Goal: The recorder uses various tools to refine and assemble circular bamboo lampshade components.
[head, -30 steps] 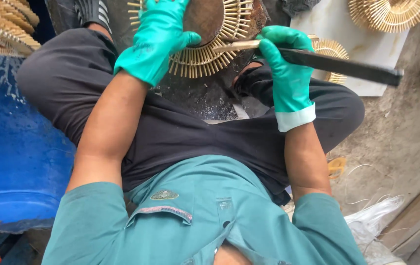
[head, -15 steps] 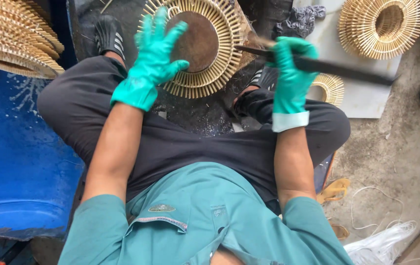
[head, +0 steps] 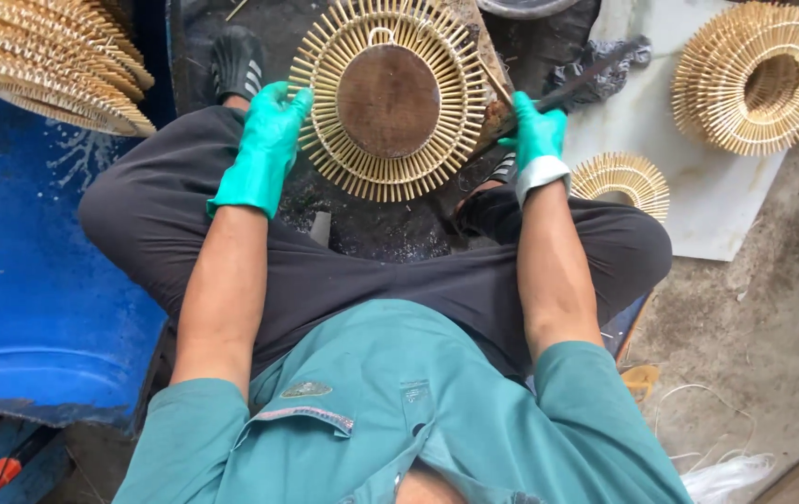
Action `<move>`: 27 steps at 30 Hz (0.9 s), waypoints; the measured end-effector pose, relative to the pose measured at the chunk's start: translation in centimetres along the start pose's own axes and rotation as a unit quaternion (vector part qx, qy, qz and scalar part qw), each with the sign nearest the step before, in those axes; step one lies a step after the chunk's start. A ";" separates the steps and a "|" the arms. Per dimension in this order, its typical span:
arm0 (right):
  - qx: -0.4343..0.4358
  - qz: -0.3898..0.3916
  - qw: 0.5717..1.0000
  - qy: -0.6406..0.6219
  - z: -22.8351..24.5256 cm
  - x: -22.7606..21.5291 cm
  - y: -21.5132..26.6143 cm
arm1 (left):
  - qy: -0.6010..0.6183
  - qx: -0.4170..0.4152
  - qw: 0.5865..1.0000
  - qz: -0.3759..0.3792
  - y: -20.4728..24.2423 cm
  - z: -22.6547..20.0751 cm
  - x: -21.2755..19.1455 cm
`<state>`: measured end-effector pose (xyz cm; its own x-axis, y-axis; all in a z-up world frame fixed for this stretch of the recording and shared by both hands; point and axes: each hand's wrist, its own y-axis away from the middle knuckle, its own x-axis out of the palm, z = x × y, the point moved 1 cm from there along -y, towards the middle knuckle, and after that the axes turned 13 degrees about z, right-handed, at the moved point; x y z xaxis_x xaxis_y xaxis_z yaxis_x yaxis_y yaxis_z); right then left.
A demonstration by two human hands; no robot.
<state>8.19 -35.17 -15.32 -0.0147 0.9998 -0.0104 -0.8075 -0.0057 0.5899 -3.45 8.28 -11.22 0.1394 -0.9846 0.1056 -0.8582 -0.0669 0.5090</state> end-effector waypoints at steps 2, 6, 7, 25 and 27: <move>0.003 0.009 1.000 0.023 0.9 1.4 1.4 | 0.018 0.026 0.999 0.023 -0.4 0.3 -0.3; 0.003 0.054 0.973 0.223 4.6 4.0 5.0 | 0.027 -0.099 0.994 0.037 2.2 -4.4 0.7; 0.003 0.050 0.974 0.220 3.0 3.7 4.1 | 0.025 -0.099 0.994 0.041 2.7 -4.9 0.6; -0.319 -0.037 0.716 0.620 8.3 12.0 2.2 | -0.651 0.060 0.735 0.181 -4.3 -15.0 14.2; -0.314 -0.051 0.720 0.616 7.5 12.1 0.8 | -0.647 0.063 0.743 0.160 -4.6 -15.2 13.6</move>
<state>11.79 -22.91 -8.93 -0.1357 0.2233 -0.9652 -0.9432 -0.3272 0.0569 9.90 -2.38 0.87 -0.6033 -0.2784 -0.7473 -0.7959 0.2691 0.5423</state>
